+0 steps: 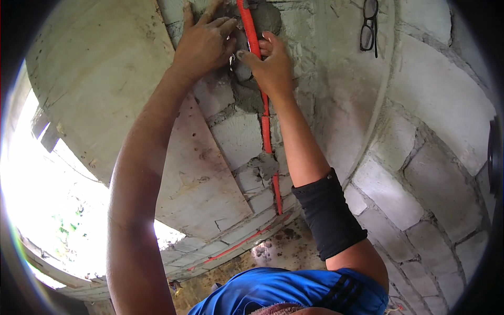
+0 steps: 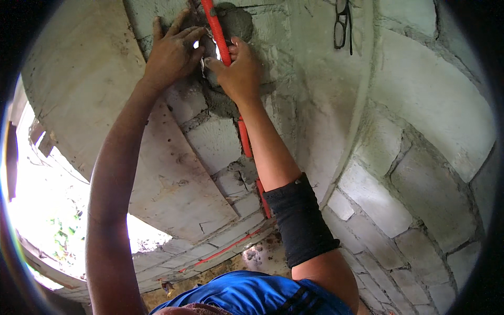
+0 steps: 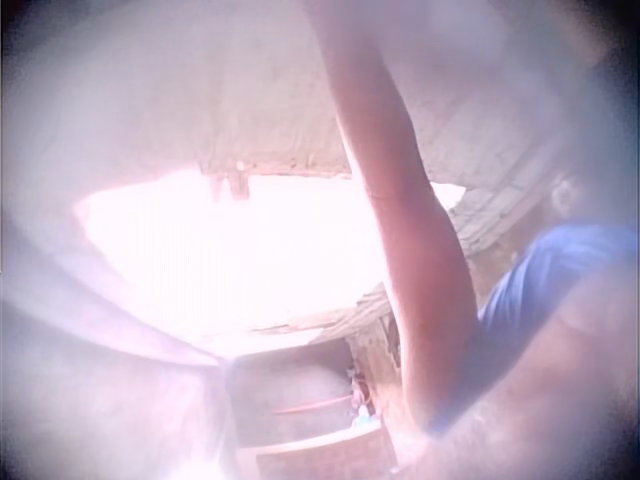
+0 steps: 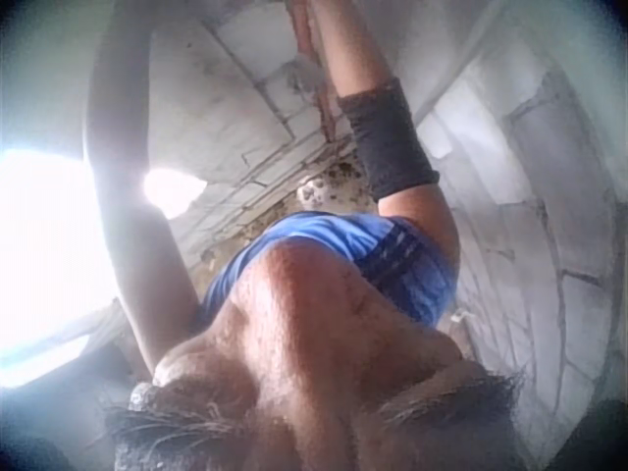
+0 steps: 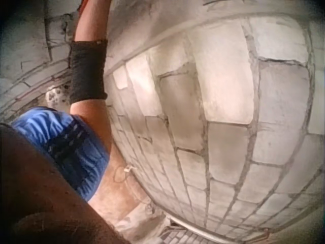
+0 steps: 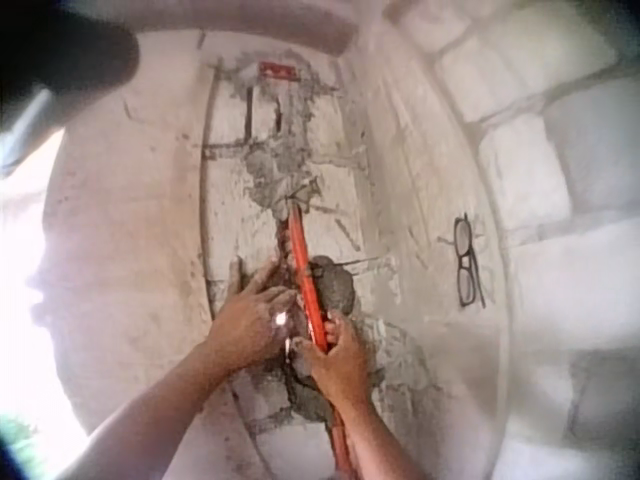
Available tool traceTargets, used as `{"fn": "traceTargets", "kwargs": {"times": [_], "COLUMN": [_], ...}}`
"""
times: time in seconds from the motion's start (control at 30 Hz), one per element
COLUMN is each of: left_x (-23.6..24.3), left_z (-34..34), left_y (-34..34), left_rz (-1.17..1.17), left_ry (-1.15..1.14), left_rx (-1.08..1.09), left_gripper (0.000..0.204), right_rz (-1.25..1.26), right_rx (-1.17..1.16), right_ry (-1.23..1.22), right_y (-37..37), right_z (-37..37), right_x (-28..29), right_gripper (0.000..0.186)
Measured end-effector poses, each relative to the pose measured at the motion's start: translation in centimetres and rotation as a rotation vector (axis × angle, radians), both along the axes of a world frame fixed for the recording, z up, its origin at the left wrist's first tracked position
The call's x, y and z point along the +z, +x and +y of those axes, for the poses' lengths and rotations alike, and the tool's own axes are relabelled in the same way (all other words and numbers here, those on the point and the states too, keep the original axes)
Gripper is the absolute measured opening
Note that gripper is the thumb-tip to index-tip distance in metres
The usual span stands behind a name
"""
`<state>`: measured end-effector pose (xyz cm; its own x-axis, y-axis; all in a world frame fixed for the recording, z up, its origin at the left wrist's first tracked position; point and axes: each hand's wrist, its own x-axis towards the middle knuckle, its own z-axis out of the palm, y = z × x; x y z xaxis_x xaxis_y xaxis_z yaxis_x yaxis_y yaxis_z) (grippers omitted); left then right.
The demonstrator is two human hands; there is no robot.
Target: The person catches a piece of concrete debris, uses it along with mortar to fill a hole in a block wall around a red conduit, and then hammers a nail into a nearby concrete pillar.
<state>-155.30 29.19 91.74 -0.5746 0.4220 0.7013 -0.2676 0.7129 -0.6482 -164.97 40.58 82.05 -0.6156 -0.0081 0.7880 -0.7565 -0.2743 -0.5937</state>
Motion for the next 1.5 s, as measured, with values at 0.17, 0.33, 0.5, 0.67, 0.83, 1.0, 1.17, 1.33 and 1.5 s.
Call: {"fn": "traceTargets", "kwargs": {"times": [0.17,0.33,0.5,0.67,0.83,1.0,1.17,1.33,1.5], "left_x": [0.0,0.2,0.0,0.1,0.0,0.2,0.1,0.0,-0.6], "left_z": [0.1,0.3,0.3,0.8,0.4,1.4,0.7,0.3,0.7], "left_y": [0.0,0.2,0.8,0.5,0.8,0.6,0.3,0.0,-0.7], "left_rz": [0.003,-0.032,-0.041,-0.110,-0.124,-0.124,-0.085,-0.068,-0.003], "left_ry": [-0.003,-0.003,-0.032,0.116,0.107,0.112,0.050,-0.004,0.043], "left_rx": [-0.030,-0.017,0.020,-0.136,-0.157,-0.130,-0.019,0.121,-0.101], "left_gripper": [0.042,0.043,0.040,0.042,0.048,0.047,0.041,0.036,0.040], "right_rz": [0.016,0.084,0.055,0.080,0.056,0.109,-0.033,-0.033,0.020], "right_rx": [0.074,0.088,0.059,0.112,0.144,0.117,0.122,0.064,-0.022], "right_ry": [0.061,0.178,0.177,0.111,0.133,0.010,0.074,0.131,0.085], "right_y": [-0.9,-2.2,-1.0,-1.9,-1.9,-2.2,-1.3,-0.5,-0.5], "right_z": [-0.7,-0.9,-0.5,-0.5,-0.9,-1.5,-1.6,-1.3,-1.9], "right_x": [-0.1,0.4,1.1,0.6,0.1,-0.4,0.5,0.6,0.7], "right_gripper": [0.076,0.071,0.061,0.058,0.064,0.062,0.057,0.048,0.040]}}
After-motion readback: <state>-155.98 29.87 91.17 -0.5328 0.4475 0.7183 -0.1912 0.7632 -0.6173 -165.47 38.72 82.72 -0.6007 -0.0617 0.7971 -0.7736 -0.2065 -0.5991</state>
